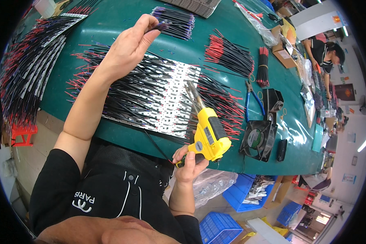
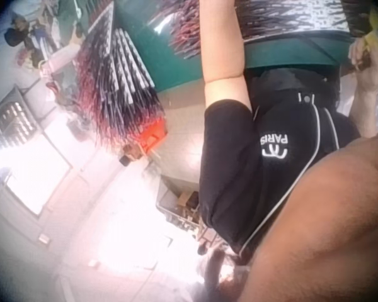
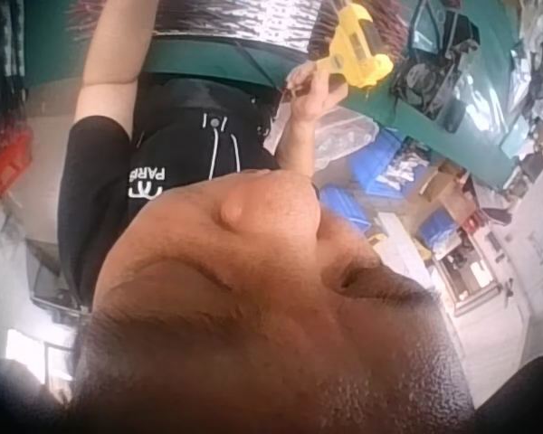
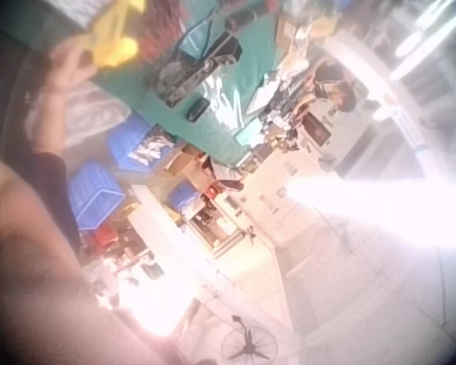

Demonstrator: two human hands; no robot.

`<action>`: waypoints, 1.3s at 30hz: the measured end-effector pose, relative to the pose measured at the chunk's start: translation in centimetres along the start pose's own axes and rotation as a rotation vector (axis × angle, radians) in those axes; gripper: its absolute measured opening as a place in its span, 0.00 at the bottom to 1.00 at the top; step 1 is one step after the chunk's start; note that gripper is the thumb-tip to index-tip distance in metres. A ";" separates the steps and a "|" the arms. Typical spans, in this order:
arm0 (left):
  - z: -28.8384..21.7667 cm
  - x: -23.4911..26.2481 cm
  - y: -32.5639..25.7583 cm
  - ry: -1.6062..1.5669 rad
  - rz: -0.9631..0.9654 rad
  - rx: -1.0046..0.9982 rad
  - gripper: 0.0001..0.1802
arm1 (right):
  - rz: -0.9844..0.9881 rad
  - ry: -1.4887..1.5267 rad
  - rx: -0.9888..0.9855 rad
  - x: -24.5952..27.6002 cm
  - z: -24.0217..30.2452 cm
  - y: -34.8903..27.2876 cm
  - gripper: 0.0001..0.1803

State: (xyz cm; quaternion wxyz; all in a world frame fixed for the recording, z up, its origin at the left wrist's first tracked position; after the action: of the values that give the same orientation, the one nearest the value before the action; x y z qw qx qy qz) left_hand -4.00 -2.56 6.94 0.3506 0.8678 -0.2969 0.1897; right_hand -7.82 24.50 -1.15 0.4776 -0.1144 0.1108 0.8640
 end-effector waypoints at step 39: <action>1.6 -5.8 -4.2 0.218 0.351 0.049 0.07 | 0.093 -0.071 -0.062 -0.6 -1.3 -0.9 0.20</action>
State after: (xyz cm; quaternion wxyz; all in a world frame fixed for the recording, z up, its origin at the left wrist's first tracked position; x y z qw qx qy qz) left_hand -5.48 0.95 0.69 0.3210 0.7851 -0.3993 0.3479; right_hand -6.66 24.13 -2.27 0.4370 -0.0933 0.0723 0.8917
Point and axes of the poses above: each hand's wrist, its own y-axis towards the middle knuckle, its own x-axis out of the back of the hand, z = x × y, the point moved 4 cm from there along y, towards the middle knuckle, and after that the axes turned 1 degree about -z, right-handed, at the moved point
